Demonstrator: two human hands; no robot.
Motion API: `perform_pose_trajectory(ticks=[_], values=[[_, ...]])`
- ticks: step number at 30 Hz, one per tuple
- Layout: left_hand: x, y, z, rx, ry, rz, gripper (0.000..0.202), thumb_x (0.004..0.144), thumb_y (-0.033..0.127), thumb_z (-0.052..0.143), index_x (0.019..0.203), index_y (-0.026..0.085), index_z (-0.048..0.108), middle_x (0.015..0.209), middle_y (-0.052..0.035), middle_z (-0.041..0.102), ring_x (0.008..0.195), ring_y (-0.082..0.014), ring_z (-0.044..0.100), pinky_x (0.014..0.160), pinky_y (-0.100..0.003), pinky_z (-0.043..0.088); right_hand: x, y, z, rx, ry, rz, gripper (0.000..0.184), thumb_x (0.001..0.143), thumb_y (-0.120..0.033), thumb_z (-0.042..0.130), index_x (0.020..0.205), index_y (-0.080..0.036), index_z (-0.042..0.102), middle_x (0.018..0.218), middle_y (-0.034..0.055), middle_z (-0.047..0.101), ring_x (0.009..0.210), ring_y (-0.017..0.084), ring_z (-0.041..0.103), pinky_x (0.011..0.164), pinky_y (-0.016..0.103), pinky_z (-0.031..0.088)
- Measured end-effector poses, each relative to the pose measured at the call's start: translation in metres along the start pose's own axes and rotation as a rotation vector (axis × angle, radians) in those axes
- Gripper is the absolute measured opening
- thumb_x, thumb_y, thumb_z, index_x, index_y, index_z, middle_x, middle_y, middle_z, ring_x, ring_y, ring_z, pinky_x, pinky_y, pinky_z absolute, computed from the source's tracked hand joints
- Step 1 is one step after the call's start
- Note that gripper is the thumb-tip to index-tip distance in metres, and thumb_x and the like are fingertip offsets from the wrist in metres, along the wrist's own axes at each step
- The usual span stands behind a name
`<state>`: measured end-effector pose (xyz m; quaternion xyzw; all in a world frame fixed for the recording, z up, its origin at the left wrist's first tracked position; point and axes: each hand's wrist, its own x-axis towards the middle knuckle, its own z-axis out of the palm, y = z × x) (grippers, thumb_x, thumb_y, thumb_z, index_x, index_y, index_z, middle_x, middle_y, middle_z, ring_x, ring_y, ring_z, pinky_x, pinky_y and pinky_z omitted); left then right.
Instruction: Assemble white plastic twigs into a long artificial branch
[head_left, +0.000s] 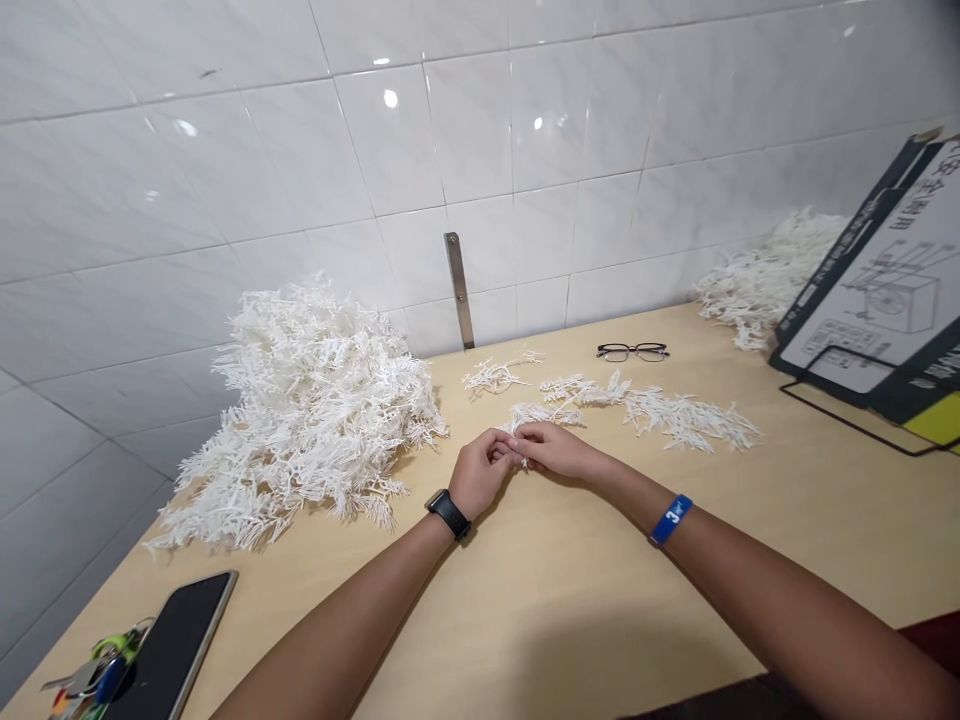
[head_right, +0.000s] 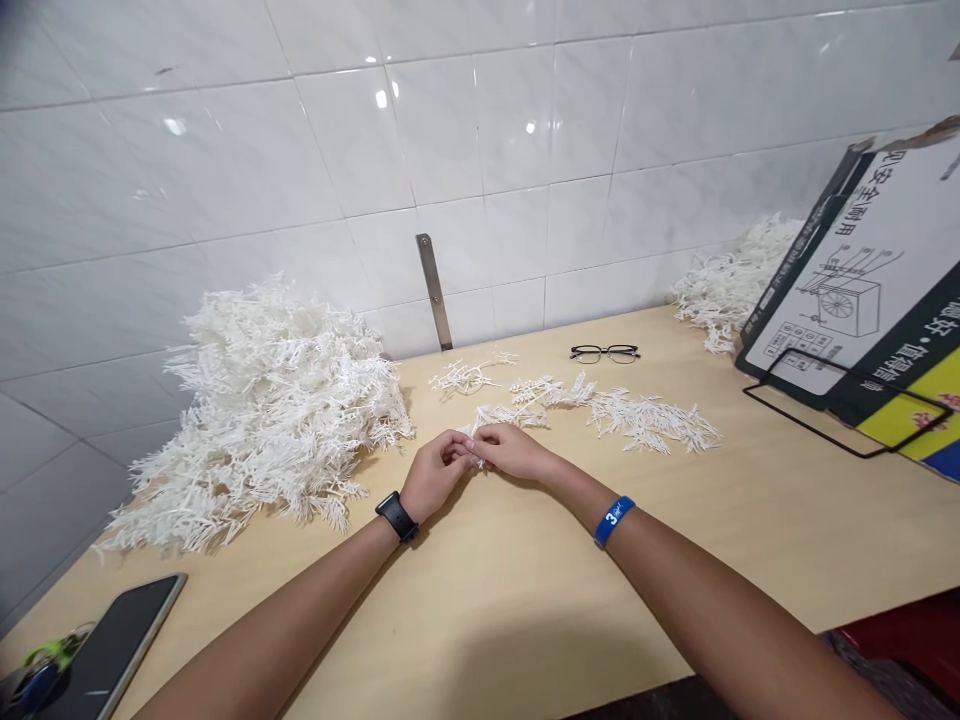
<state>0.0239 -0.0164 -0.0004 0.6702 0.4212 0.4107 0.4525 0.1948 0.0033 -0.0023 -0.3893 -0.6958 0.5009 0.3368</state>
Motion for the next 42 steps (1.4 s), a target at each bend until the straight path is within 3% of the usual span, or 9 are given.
perform_pose_trajectory(ticks=[5, 9, 14, 18, 22, 26, 32, 39, 42], values=[[0.000, -0.002, 0.000, 0.120, 0.083, -0.059, 0.009, 0.076, 0.022, 0.063, 0.082, 0.016, 0.060, 0.066, 0.0002, 0.067, 0.061, -0.0122, 0.061, 0.060, -0.022, 0.045, 0.001, -0.001, 0.002, 0.025, 0.027, -0.012, 0.023, 0.082, -0.034, 0.060, 0.069, -0.018, 0.051, 0.058, -0.0039, 0.049, 0.056, 0.010, 0.048, 0.051, 0.022, 0.033], [0.000, -0.004, 0.000, 0.132, 0.080, -0.116, 0.011, 0.078, 0.025, 0.059, 0.080, 0.015, 0.064, 0.064, -0.0002, 0.065, 0.053, -0.0115, 0.059, 0.056, -0.023, 0.044, 0.003, 0.001, 0.005, 0.090, 0.053, 0.018, 0.019, 0.079, -0.033, 0.063, 0.074, -0.017, 0.054, 0.062, -0.0024, 0.054, 0.058, 0.010, 0.051, 0.051, 0.022, 0.035], [-0.001, 0.000, -0.002, 0.289, 0.026, -0.031, 0.030, 0.086, 0.036, 0.051, 0.073, 0.015, 0.068, 0.059, -0.0003, 0.061, 0.055, -0.0116, 0.053, 0.058, -0.024, 0.040, 0.003, -0.001, 0.005, 0.185, 0.115, 0.067, 0.026, 0.078, -0.041, 0.064, 0.073, -0.017, 0.056, 0.060, -0.0017, 0.054, 0.051, 0.009, 0.047, 0.044, 0.021, 0.031], [-0.003, 0.005, -0.002, 0.397, -0.044, 0.098, 0.033, 0.090, 0.035, 0.044, 0.074, 0.016, 0.065, 0.066, 0.0001, 0.061, 0.063, -0.0116, 0.050, 0.061, -0.023, 0.034, 0.003, -0.002, 0.002, 0.194, 0.117, 0.116, 0.028, 0.075, -0.043, 0.067, 0.069, -0.017, 0.057, 0.057, -0.0018, 0.052, 0.051, 0.009, 0.045, 0.044, 0.020, 0.033], [-0.003, 0.005, -0.001, 0.438, -0.085, 0.113, 0.031, 0.088, 0.030, 0.042, 0.063, 0.015, 0.053, 0.057, 0.0030, 0.047, 0.057, -0.0096, 0.039, 0.056, -0.024, 0.027, 0.004, 0.000, 0.003, 0.197, 0.082, 0.151, 0.027, 0.073, -0.041, 0.066, 0.064, -0.018, 0.054, 0.052, -0.0039, 0.046, 0.048, 0.009, 0.041, 0.045, 0.022, 0.029], [-0.003, 0.002, 0.000, 0.478, -0.092, 0.119, 0.025, 0.082, 0.023, 0.044, 0.058, 0.016, 0.040, 0.054, 0.0044, 0.037, 0.054, -0.0086, 0.033, 0.055, -0.025, 0.022, 0.007, 0.004, 0.007, 0.092, 0.116, 0.097, 0.026, 0.072, -0.037, 0.058, 0.057, -0.020, 0.044, 0.050, -0.0050, 0.040, 0.048, 0.010, 0.038, 0.048, 0.024, 0.027], [-0.001, 0.000, -0.001, 0.490, -0.089, 0.102, 0.025, 0.079, 0.022, 0.044, 0.058, 0.018, 0.031, 0.053, 0.0046, 0.033, 0.054, -0.0090, 0.031, 0.054, -0.026, 0.019, 0.010, 0.004, 0.015, -0.239, 0.310, -0.034, 0.026, 0.072, -0.030, 0.049, 0.054, -0.021, 0.033, 0.055, -0.0044, 0.036, 0.058, 0.012, 0.037, 0.057, 0.026, 0.027], [0.002, -0.002, -0.005, 0.447, -0.089, 0.111, 0.023, 0.076, 0.019, 0.043, 0.057, 0.018, 0.030, 0.054, 0.0049, 0.030, 0.055, -0.0089, 0.029, 0.054, -0.025, 0.021, 0.015, 0.007, 0.022, -0.281, 0.414, -0.009, 0.021, 0.072, -0.026, 0.046, 0.056, -0.021, 0.033, 0.055, -0.0039, 0.037, 0.060, 0.014, 0.038, 0.058, 0.026, 0.026], [-0.006, 0.002, 0.001, 0.408, -0.165, 0.135, 0.021, 0.076, 0.017, 0.043, 0.057, 0.017, 0.034, 0.053, 0.0047, 0.033, 0.055, -0.0086, 0.031, 0.054, -0.024, 0.022, 0.018, 0.010, 0.015, -0.270, 0.466, 0.020, 0.019, 0.074, -0.025, 0.043, 0.057, -0.021, 0.034, 0.056, -0.0033, 0.039, 0.061, 0.014, 0.038, 0.057, 0.026, 0.026]])
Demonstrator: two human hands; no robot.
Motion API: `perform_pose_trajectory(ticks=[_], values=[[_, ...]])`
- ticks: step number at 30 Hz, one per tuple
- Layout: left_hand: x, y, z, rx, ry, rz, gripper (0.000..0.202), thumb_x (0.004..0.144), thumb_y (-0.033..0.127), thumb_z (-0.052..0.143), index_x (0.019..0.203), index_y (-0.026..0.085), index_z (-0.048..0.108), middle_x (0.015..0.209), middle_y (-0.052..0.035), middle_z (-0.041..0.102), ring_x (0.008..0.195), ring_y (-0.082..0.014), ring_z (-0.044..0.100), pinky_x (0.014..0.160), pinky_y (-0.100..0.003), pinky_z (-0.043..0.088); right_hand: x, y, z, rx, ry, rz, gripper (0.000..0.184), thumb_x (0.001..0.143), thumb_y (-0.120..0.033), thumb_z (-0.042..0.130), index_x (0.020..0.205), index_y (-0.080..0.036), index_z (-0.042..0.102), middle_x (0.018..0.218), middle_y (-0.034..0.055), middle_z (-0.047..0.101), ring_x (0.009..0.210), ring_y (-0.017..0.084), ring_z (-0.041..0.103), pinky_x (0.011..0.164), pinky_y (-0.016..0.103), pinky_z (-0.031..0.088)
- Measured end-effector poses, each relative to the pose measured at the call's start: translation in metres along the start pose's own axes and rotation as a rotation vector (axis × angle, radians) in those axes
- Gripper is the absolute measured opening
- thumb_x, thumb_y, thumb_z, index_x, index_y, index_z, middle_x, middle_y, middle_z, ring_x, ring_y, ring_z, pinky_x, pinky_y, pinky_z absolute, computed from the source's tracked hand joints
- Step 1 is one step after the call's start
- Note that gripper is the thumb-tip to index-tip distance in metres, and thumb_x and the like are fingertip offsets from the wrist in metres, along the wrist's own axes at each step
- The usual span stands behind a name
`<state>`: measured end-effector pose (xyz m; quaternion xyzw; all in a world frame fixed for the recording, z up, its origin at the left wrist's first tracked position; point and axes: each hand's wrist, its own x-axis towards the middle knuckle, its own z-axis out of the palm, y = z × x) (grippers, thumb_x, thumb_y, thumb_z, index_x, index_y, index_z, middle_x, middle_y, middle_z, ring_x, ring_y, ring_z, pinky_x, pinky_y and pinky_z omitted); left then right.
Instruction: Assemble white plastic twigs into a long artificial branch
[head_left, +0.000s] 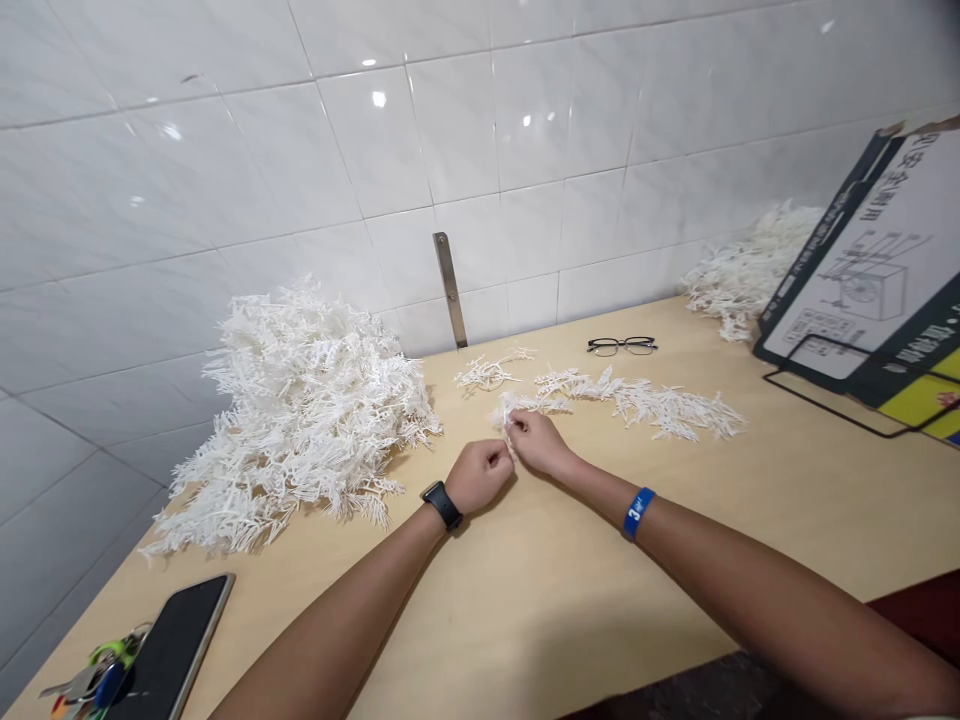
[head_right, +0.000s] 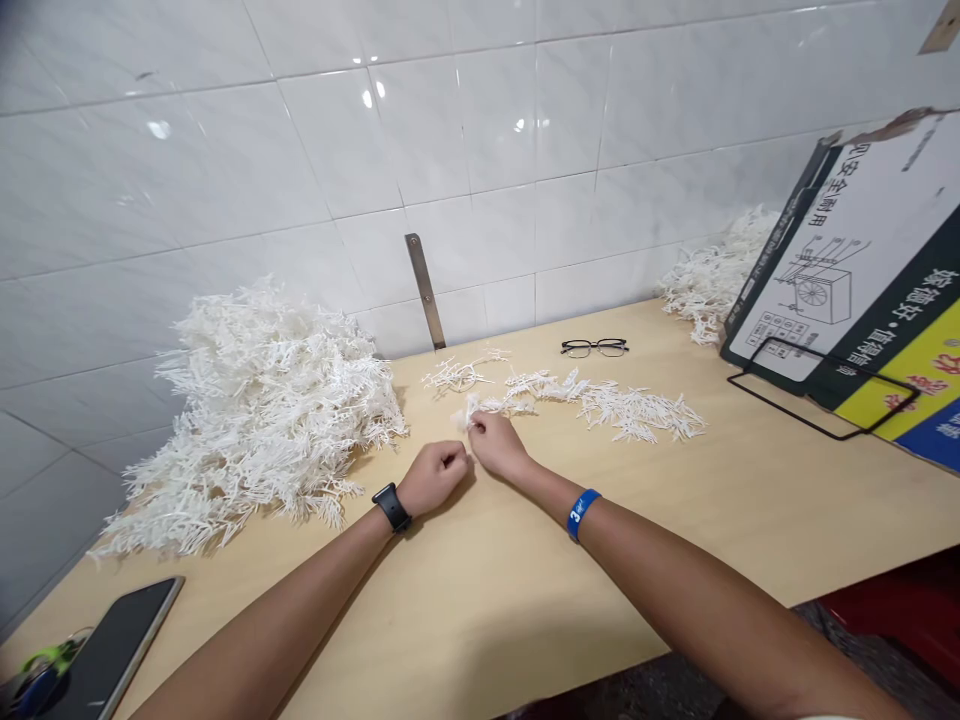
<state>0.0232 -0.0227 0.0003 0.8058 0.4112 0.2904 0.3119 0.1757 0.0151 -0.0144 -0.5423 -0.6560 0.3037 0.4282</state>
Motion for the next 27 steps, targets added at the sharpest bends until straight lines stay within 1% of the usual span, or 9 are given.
perform_pose_trajectory(ticks=[2, 3, 7, 11, 14, 16, 20, 23, 27], values=[[-0.004, 0.004, 0.004, -0.025, -0.090, 0.065, 0.024, 0.077, 0.019, 0.046, 0.056, 0.017, 0.035, 0.054, 0.0043, 0.038, 0.056, -0.0084, 0.034, 0.056, -0.024, 0.024, 0.004, 0.002, -0.005, 0.018, -0.002, 0.012, 0.020, 0.076, -0.025, 0.042, 0.058, -0.021, 0.034, 0.056, -0.0033, 0.039, 0.060, 0.014, 0.038, 0.056, 0.026, 0.026], [-0.004, 0.005, 0.005, -0.039, -0.076, 0.047, 0.025, 0.079, 0.022, 0.047, 0.056, 0.017, 0.037, 0.054, 0.0044, 0.038, 0.055, -0.0085, 0.034, 0.055, -0.024, 0.025, 0.005, 0.003, -0.006, 0.033, -0.029, 0.008, 0.021, 0.076, -0.026, 0.042, 0.058, -0.021, 0.035, 0.055, -0.0035, 0.039, 0.060, 0.014, 0.039, 0.056, 0.026, 0.027], [0.001, 0.002, 0.003, -0.177, 0.118, -0.086, 0.032, 0.088, 0.035, 0.044, 0.064, 0.016, 0.049, 0.059, 0.0021, 0.048, 0.061, -0.0110, 0.042, 0.060, -0.023, 0.032, 0.001, -0.001, -0.011, 0.093, -0.232, -0.048, 0.022, 0.076, -0.029, 0.051, 0.058, -0.019, 0.045, 0.057, -0.0033, 0.047, 0.058, 0.013, 0.045, 0.056, 0.024, 0.033], [0.003, -0.001, 0.000, -0.162, 0.233, -0.081, 0.032, 0.091, 0.038, 0.045, 0.074, 0.016, 0.060, 0.070, -0.0012, 0.060, 0.069, -0.0133, 0.052, 0.068, -0.024, 0.039, -0.006, -0.005, -0.017, 0.150, -0.401, -0.077, 0.024, 0.080, -0.031, 0.054, 0.061, -0.017, 0.055, 0.061, 0.0001, 0.057, 0.060, 0.013, 0.051, 0.059, 0.025, 0.038], [0.003, 0.000, 0.000, -0.113, 0.280, -0.056, 0.033, 0.091, 0.036, 0.045, 0.073, 0.016, 0.064, 0.080, -0.0043, 0.064, 0.080, -0.0153, 0.057, 0.075, -0.025, 0.041, -0.008, -0.005, -0.023, 0.214, -0.491, -0.092, 0.027, 0.085, -0.037, 0.054, 0.068, -0.016, 0.060, 0.068, 0.0018, 0.062, 0.065, 0.014, 0.054, 0.062, 0.025, 0.041], [0.003, 0.001, 0.000, -0.090, 0.299, -0.080, 0.031, 0.090, 0.035, 0.048, 0.072, 0.016, 0.064, 0.080, -0.0049, 0.065, 0.080, -0.0154, 0.058, 0.075, -0.025, 0.042, -0.008, -0.004, -0.025, 0.245, -0.500, -0.064, 0.028, 0.084, -0.040, 0.057, 0.072, -0.016, 0.063, 0.070, 0.0018, 0.063, 0.064, 0.013, 0.054, 0.060, 0.025, 0.041], [0.005, -0.002, 0.001, -0.099, 0.266, -0.133, 0.030, 0.090, 0.036, 0.049, 0.074, 0.016, 0.063, 0.076, -0.0034, 0.066, 0.073, -0.0139, 0.059, 0.069, -0.024, 0.043, -0.007, -0.006, -0.026, 0.317, -0.471, 0.038, 0.035, 0.084, -0.047, 0.058, 0.071, -0.014, 0.065, 0.071, 0.0043, 0.065, 0.060, 0.012, 0.057, 0.059, 0.026, 0.047], [0.004, -0.004, 0.002, -0.059, 0.247, -0.117, 0.026, 0.089, 0.035, 0.050, 0.076, 0.017, 0.064, 0.077, -0.0028, 0.066, 0.072, -0.0137, 0.059, 0.068, -0.024, 0.043, -0.007, -0.008, -0.025, 0.333, -0.464, 0.090, 0.040, 0.081, -0.051, 0.062, 0.068, -0.014, 0.065, 0.065, 0.0052, 0.065, 0.058, 0.013, 0.060, 0.058, 0.027, 0.050], [0.003, -0.002, 0.004, 0.033, 0.249, -0.093, 0.012, 0.083, 0.026, 0.055, 0.080, 0.017, 0.063, 0.079, -0.0025, 0.065, 0.072, -0.0136, 0.058, 0.068, -0.024, 0.042, -0.009, -0.008, -0.020, 0.318, -0.435, 0.152, 0.037, 0.075, -0.050, 0.071, 0.067, -0.014, 0.065, 0.059, 0.0046, 0.065, 0.057, 0.015, 0.063, 0.056, 0.026, 0.051]])
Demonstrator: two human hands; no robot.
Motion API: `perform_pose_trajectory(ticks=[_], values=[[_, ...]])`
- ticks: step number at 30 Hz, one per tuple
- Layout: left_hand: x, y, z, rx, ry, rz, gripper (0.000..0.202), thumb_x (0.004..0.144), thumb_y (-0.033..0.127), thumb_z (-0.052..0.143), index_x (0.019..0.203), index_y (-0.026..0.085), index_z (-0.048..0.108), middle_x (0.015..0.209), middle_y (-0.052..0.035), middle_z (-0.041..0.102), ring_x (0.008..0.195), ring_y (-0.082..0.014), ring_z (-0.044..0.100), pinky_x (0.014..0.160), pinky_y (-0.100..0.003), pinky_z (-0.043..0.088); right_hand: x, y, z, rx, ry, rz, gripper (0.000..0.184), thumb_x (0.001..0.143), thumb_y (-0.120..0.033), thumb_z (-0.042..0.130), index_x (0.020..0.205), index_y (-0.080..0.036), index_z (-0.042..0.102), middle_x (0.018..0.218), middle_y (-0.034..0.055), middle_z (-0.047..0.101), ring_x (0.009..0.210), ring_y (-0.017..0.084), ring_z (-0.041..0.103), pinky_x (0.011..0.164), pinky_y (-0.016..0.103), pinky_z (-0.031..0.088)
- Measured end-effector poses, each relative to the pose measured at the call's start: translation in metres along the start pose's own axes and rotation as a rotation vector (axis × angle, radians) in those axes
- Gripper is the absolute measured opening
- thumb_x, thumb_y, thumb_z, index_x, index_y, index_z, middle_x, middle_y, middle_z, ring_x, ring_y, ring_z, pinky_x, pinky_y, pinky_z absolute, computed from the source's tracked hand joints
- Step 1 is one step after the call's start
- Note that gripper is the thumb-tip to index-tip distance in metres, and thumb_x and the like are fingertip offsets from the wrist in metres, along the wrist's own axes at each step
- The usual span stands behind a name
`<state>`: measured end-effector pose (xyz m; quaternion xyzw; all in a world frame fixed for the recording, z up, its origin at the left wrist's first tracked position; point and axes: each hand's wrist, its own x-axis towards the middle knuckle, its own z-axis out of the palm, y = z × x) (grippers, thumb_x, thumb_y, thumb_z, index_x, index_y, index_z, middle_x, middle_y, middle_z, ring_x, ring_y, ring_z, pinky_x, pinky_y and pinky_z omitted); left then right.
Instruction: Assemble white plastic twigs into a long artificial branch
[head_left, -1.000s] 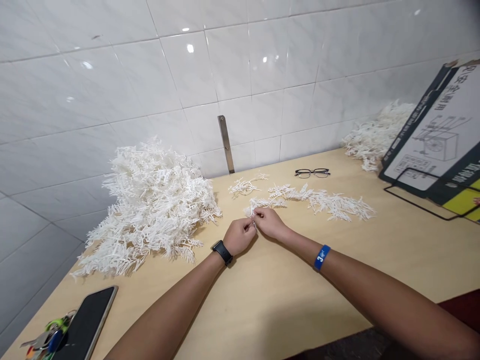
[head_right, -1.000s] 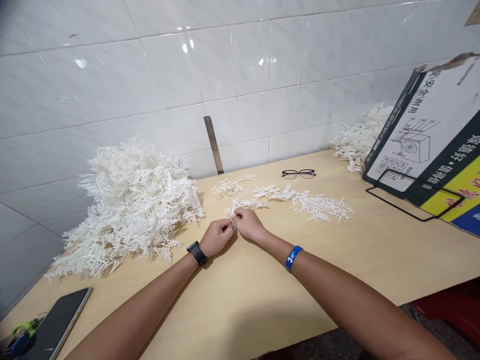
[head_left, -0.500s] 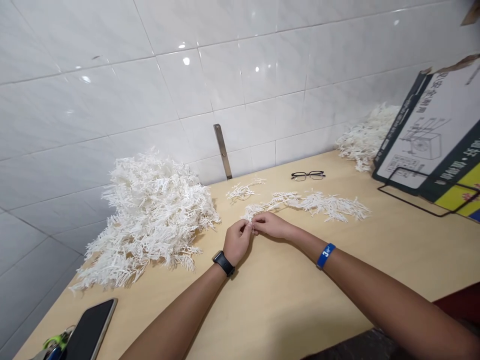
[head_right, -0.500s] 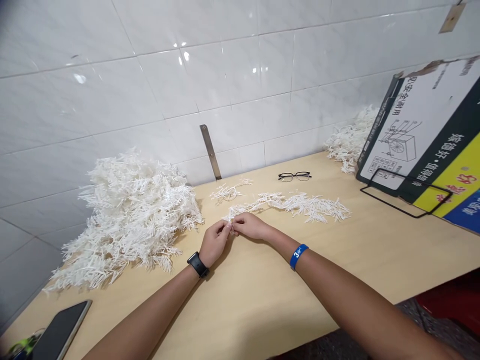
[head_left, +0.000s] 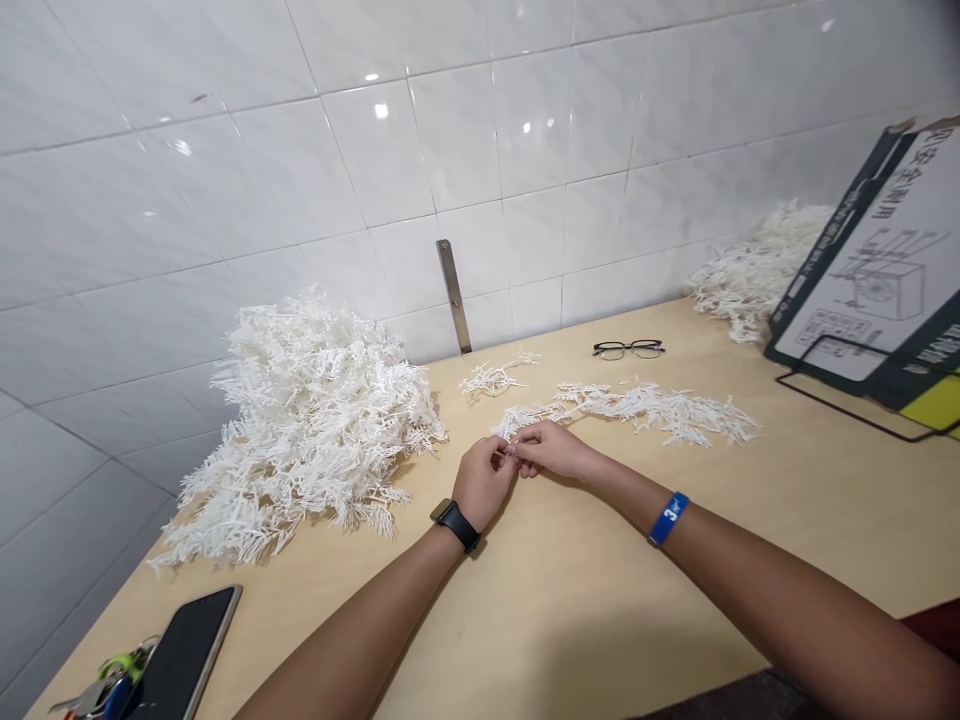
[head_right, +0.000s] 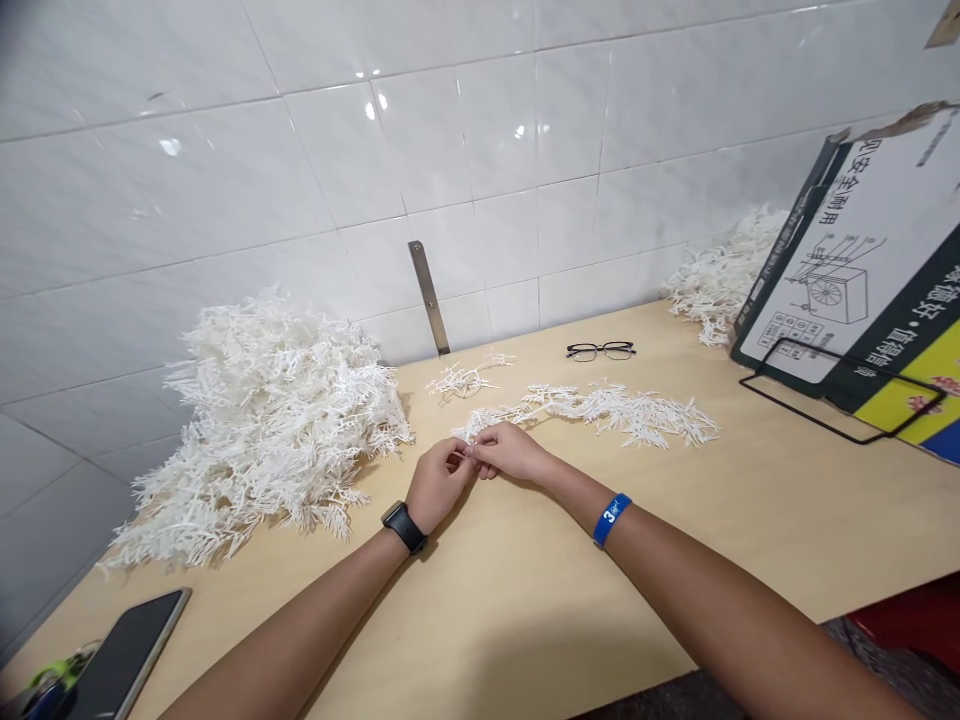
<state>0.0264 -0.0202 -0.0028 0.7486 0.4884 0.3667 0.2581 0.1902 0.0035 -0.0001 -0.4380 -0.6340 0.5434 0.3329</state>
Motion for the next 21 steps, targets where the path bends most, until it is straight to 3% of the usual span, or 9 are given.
perform_pose_trajectory(ticks=[4, 7, 11, 12, 14, 17, 19, 21], values=[[0.000, 0.001, 0.000, 0.010, 0.005, -0.010, 0.007, 0.078, 0.022, 0.058, 0.082, 0.017, 0.062, 0.076, -0.0011, 0.064, 0.068, -0.0129, 0.057, 0.066, -0.024, 0.042, -0.001, -0.001, 0.005, 0.016, 0.024, 0.020, 0.030, 0.076, -0.043, 0.070, 0.069, -0.014, 0.064, 0.062, 0.0057, 0.066, 0.057, 0.015, 0.063, 0.056, 0.026, 0.051], [0.001, 0.000, -0.001, -0.032, 0.018, -0.067, 0.010, 0.076, 0.016, 0.057, 0.084, 0.017, 0.063, 0.075, -0.0007, 0.066, 0.067, -0.0126, 0.056, 0.066, -0.024, 0.041, -0.006, -0.011, -0.001, -0.041, 0.163, -0.035, 0.024, 0.081, -0.037, 0.061, 0.070, -0.016, 0.062, 0.065, 0.0046, 0.065, 0.055, 0.014, 0.059, 0.052, 0.025, 0.047], [0.005, -0.006, -0.001, -0.203, 0.062, -0.203, 0.011, 0.074, 0.018, 0.060, 0.085, 0.016, 0.065, 0.077, -0.0021, 0.068, 0.069, -0.0130, 0.059, 0.068, -0.025, 0.044, -0.015, -0.028, -0.043, -0.423, 0.701, -0.248, 0.028, 0.085, -0.035, 0.049, 0.064, -0.018, 0.056, 0.058, 0.0025, 0.057, 0.057, 0.014, 0.052, 0.052, 0.024, 0.036], [0.006, -0.008, 0.000, -0.267, 0.074, -0.230, 0.013, 0.074, 0.019, 0.062, 0.086, 0.016, 0.065, 0.078, -0.0027, 0.068, 0.070, -0.0131, 0.060, 0.069, -0.025, 0.045, -0.018, -0.030, -0.059, -0.552, 0.838, -0.231, 0.030, 0.085, -0.036, 0.049, 0.062, -0.019, 0.053, 0.056, 0.0026, 0.055, 0.056, 0.014, 0.049, 0.051, 0.024, 0.032], [0.008, -0.012, 0.001, -0.409, 0.097, -0.273, 0.015, 0.073, 0.020, 0.065, 0.087, 0.015, 0.064, 0.080, -0.0040, 0.069, 0.071, -0.0129, 0.062, 0.071, -0.026, 0.047, -0.023, -0.030, -0.095, -0.760, 0.977, -0.063, 0.032, 0.083, -0.037, 0.048, 0.057, -0.019, 0.052, 0.053, 0.0036, 0.052, 0.052, 0.015, 0.044, 0.050, 0.026, 0.027], [0.010, -0.014, 0.002, -0.623, 0.113, -0.326, 0.016, 0.071, 0.021, 0.068, 0.083, 0.014, 0.061, 0.069, -0.0031, 0.067, 0.063, -0.0114, 0.061, 0.067, -0.026, 0.048, -0.029, -0.021, -0.139, -0.891, 1.033, 0.260, 0.027, 0.078, -0.034, 0.051, 0.057, -0.018, 0.057, 0.056, 0.0073, 0.055, 0.053, 0.017, 0.047, 0.051, 0.028, 0.027], [0.011, -0.012, 0.001, -0.731, 0.123, -0.359, 0.018, 0.070, 0.022, 0.071, 0.080, 0.013, 0.059, 0.062, -0.0017, 0.063, 0.057, -0.0102, 0.059, 0.064, -0.025, 0.048, -0.031, -0.015, -0.155, -0.905, 0.961, 0.443, 0.026, 0.074, -0.038, 0.056, 0.057, -0.018, 0.060, 0.058, 0.0089, 0.057, 0.055, 0.019, 0.049, 0.052, 0.029, 0.029], [0.012, -0.010, 0.000, -0.795, 0.131, -0.399, 0.021, 0.068, 0.023, 0.074, 0.078, 0.011, 0.060, 0.062, -0.0031, 0.064, 0.056, -0.0099, 0.059, 0.063, -0.026, 0.049, -0.031, -0.014, -0.156, -0.914, 0.939, 0.476, 0.032, 0.074, -0.044, 0.058, 0.056, -0.018, 0.059, 0.059, 0.0094, 0.057, 0.056, 0.021, 0.050, 0.053, 0.030, 0.029]])
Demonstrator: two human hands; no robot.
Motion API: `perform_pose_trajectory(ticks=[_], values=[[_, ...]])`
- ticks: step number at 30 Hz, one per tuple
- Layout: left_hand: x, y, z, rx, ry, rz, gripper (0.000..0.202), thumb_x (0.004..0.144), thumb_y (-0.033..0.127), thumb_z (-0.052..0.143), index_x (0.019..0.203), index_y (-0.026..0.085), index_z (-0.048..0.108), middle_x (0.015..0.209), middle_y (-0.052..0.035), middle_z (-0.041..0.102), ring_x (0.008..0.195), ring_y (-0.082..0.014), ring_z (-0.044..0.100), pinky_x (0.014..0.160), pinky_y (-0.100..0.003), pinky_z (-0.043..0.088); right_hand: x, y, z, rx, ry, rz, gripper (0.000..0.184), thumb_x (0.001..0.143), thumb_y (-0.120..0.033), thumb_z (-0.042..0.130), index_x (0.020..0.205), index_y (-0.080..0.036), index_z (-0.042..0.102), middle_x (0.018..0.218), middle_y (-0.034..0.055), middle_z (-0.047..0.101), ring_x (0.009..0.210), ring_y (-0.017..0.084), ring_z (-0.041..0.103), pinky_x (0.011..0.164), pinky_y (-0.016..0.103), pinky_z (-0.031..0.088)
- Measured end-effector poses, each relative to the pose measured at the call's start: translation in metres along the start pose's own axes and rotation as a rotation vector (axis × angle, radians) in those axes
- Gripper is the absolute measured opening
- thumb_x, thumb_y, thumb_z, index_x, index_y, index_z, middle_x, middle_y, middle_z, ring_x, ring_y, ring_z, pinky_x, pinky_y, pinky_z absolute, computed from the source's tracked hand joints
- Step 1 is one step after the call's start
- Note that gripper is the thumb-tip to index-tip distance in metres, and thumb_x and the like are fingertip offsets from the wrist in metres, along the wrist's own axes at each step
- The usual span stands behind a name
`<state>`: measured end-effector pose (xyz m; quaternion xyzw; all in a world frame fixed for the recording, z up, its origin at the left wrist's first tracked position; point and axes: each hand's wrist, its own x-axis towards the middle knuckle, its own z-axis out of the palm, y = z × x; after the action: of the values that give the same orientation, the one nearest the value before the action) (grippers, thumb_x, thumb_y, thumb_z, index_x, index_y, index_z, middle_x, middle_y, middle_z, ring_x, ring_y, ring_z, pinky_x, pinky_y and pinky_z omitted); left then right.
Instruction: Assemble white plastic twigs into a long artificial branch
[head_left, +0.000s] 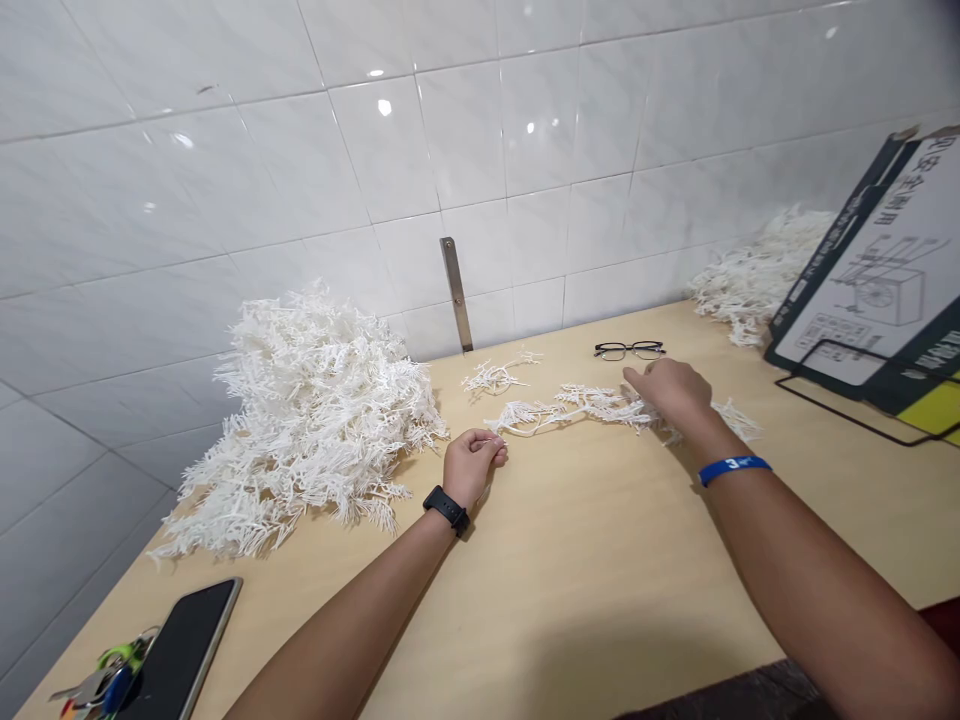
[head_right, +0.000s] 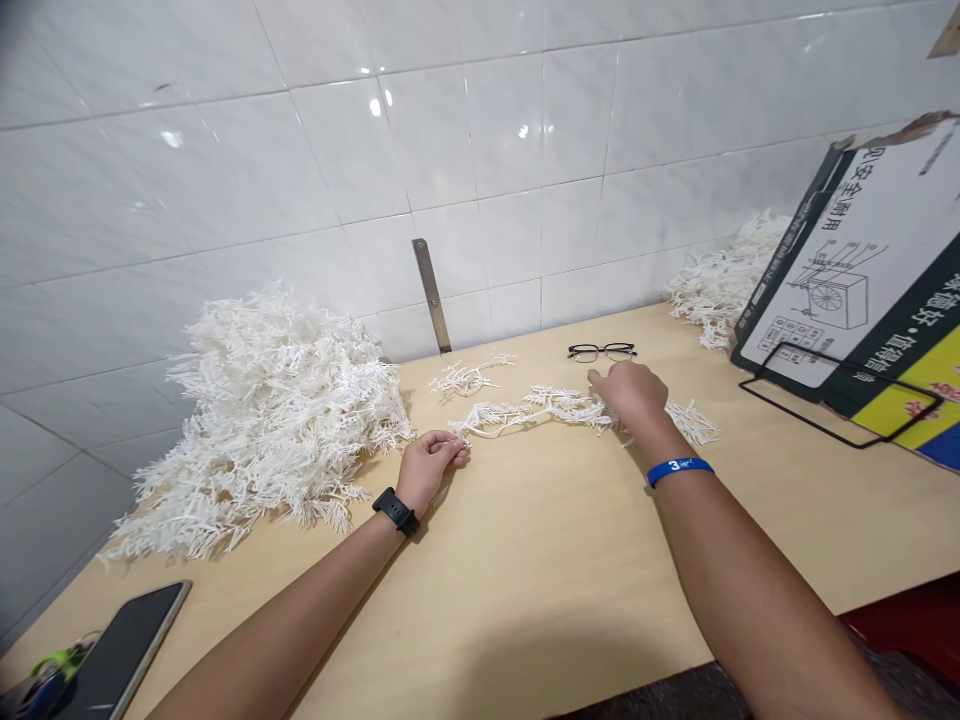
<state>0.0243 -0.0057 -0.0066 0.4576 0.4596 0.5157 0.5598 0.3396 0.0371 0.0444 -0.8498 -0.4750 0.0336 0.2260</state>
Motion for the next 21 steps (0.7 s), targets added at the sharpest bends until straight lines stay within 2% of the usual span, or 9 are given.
perform_pose_trajectory(ticks=[2, 4, 6, 7, 10, 13, 16, 19, 21], values=[[-0.001, 0.003, 0.001, -0.023, 0.010, -0.035, 0.024, 0.067, 0.025, 0.076, 0.076, 0.010, 0.060, 0.064, -0.0055, 0.066, 0.056, -0.0102, 0.060, 0.062, -0.026, 0.050, -0.011, -0.010, 0.000, 0.061, 0.116, -0.082, 0.037, 0.079, -0.047, 0.053, 0.055, -0.019, 0.056, 0.058, 0.0086, 0.056, 0.056, 0.020, 0.049, 0.054, 0.030, 0.028], [-0.002, 0.004, 0.003, -0.023, 0.013, -0.054, 0.026, 0.067, 0.028, 0.077, 0.074, 0.009, 0.061, 0.064, -0.0064, 0.065, 0.053, -0.0095, 0.059, 0.058, -0.025, 0.049, -0.032, -0.028, 0.001, 0.185, 0.288, -0.249, 0.038, 0.086, -0.042, 0.045, 0.057, -0.020, 0.053, 0.057, 0.0066, 0.055, 0.057, 0.019, 0.047, 0.056, 0.030, 0.028], [-0.002, 0.004, 0.003, -0.009, 0.009, -0.057, 0.027, 0.068, 0.031, 0.076, 0.074, 0.009, 0.061, 0.063, -0.0060, 0.065, 0.050, -0.0080, 0.056, 0.052, -0.022, 0.045, -0.060, -0.049, 0.005, 0.336, 0.313, -0.483, 0.037, 0.090, -0.037, 0.041, 0.059, -0.020, 0.052, 0.058, 0.0049, 0.054, 0.058, 0.017, 0.046, 0.059, 0.029, 0.030], [-0.002, 0.004, 0.003, -0.003, 0.002, -0.053, 0.027, 0.069, 0.032, 0.076, 0.074, 0.009, 0.061, 0.063, -0.0057, 0.065, 0.049, -0.0072, 0.054, 0.050, -0.021, 0.043, -0.074, -0.058, 0.009, 0.409, 0.238, -0.591, 0.037, 0.091, -0.037, 0.041, 0.060, -0.020, 0.052, 0.057, 0.0041, 0.054, 0.058, 0.016, 0.046, 0.060, 0.028, 0.031], [-0.001, 0.001, 0.002, -0.011, -0.043, -0.036, 0.030, 0.067, 0.035, 0.075, 0.074, 0.010, 0.060, 0.059, -0.0028, 0.062, 0.047, -0.0063, 0.051, 0.048, -0.020, 0.039, -0.113, -0.079, 0.027, 0.501, -0.218, -0.830, 0.024, 0.089, -0.039, 0.051, 0.077, -0.022, 0.063, 0.060, 0.0015, 0.059, 0.056, 0.015, 0.047, 0.056, 0.026, 0.029], [0.000, -0.001, 0.000, -0.019, -0.090, -0.013, 0.032, 0.066, 0.039, 0.075, 0.072, 0.012, 0.058, 0.053, 0.0016, 0.057, 0.046, -0.0064, 0.049, 0.047, -0.020, 0.038, -0.130, -0.088, 0.047, 0.500, -0.417, -0.841, 0.019, 0.080, -0.041, 0.065, 0.079, -0.022, 0.065, 0.063, 0.0013, 0.061, 0.058, 0.015, 0.048, 0.054, 0.025, 0.026], [0.000, -0.001, -0.001, 0.009, -0.129, 0.007, 0.034, 0.067, 0.041, 0.074, 0.072, 0.013, 0.056, 0.053, 0.0023, 0.056, 0.046, -0.0065, 0.049, 0.047, -0.020, 0.037, -0.129, -0.089, 0.062, 0.681, -0.652, -0.770, 0.031, 0.084, -0.046, 0.059, 0.071, -0.019, 0.063, 0.066, 0.0026, 0.062, 0.059, 0.013, 0.050, 0.054, 0.024, 0.030], [-0.001, 0.001, 0.000, 0.041, -0.197, 0.037, 0.033, 0.071, 0.042, 0.072, 0.073, 0.013, 0.056, 0.058, 0.0006, 0.060, 0.048, -0.0067, 0.051, 0.050, -0.021, 0.039, -0.123, -0.088, 0.072, 0.967, -0.889, -0.522, 0.047, 0.087, -0.058, 0.048, 0.066, -0.017, 0.058, 0.058, 0.0011, 0.057, 0.045, 0.010, 0.043, 0.044, 0.024, 0.029], [-0.004, 0.003, 0.001, 0.074, -0.246, 0.060, 0.030, 0.073, 0.039, 0.071, 0.073, 0.013, 0.056, 0.060, -0.0006, 0.062, 0.051, -0.0072, 0.053, 0.052, -0.021, 0.042, -0.122, -0.089, 0.074, 1.068, -0.977, -0.354, 0.047, 0.084, -0.060, 0.052, 0.064, -0.017, 0.055, 0.052, -0.0013, 0.053, 0.038, 0.007, 0.035, 0.038, 0.023, 0.023]])
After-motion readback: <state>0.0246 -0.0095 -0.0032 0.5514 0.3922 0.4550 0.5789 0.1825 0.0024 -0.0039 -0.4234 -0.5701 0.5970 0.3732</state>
